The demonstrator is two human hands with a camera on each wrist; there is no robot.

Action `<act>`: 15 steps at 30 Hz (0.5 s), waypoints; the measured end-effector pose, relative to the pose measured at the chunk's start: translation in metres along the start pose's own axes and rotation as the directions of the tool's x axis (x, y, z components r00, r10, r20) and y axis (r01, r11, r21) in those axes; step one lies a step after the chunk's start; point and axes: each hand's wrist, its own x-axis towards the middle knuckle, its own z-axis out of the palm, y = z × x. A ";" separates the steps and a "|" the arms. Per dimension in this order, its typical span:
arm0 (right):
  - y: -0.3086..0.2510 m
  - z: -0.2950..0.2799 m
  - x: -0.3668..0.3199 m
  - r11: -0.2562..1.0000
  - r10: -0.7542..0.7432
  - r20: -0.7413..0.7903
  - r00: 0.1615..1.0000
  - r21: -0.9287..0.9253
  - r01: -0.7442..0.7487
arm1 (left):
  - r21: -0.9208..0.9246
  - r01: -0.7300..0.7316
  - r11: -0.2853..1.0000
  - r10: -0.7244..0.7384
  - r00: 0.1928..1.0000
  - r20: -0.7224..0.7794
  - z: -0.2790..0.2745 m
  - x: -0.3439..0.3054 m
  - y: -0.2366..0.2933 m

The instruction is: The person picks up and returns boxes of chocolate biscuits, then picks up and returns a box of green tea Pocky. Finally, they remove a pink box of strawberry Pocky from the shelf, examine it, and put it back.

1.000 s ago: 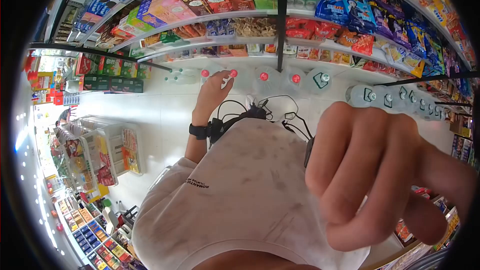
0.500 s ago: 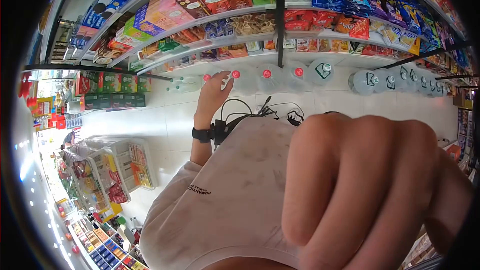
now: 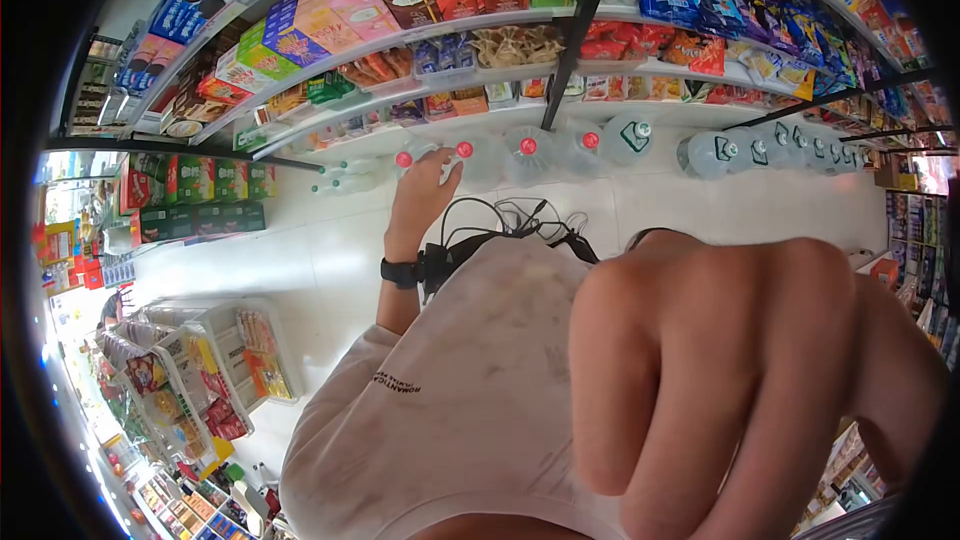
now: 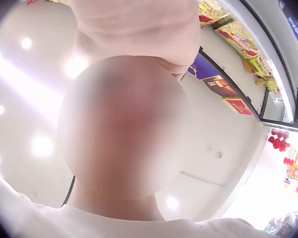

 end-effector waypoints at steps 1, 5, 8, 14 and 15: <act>0.004 0.002 0.002 1.000 0.010 0.001 1.000 -0.002 -0.010 | 0.010 0.006 1.000 -0.006 1.000 0.008 -0.002 0.000 -0.003; 0.018 0.011 0.009 0.999 0.034 -0.009 0.999 -0.013 -0.034 | 0.017 0.007 1.000 -0.008 1.000 0.026 -0.008 0.000 -0.017; 0.024 0.014 0.015 0.999 0.044 -0.020 0.999 -0.024 -0.045 | 0.006 0.002 1.000 -0.003 0.999 0.034 -0.010 0.002 -0.021; 0.018 0.007 0.018 0.999 0.035 -0.037 0.999 -0.033 -0.036 | 0.047 -0.003 0.999 -0.002 0.994 0.107 -0.008 0.016 -0.011; 0.015 0.006 0.017 0.999 0.038 -0.037 0.999 -0.033 -0.039 | 0.045 0.004 0.999 -0.010 0.993 0.118 -0.007 0.016 -0.006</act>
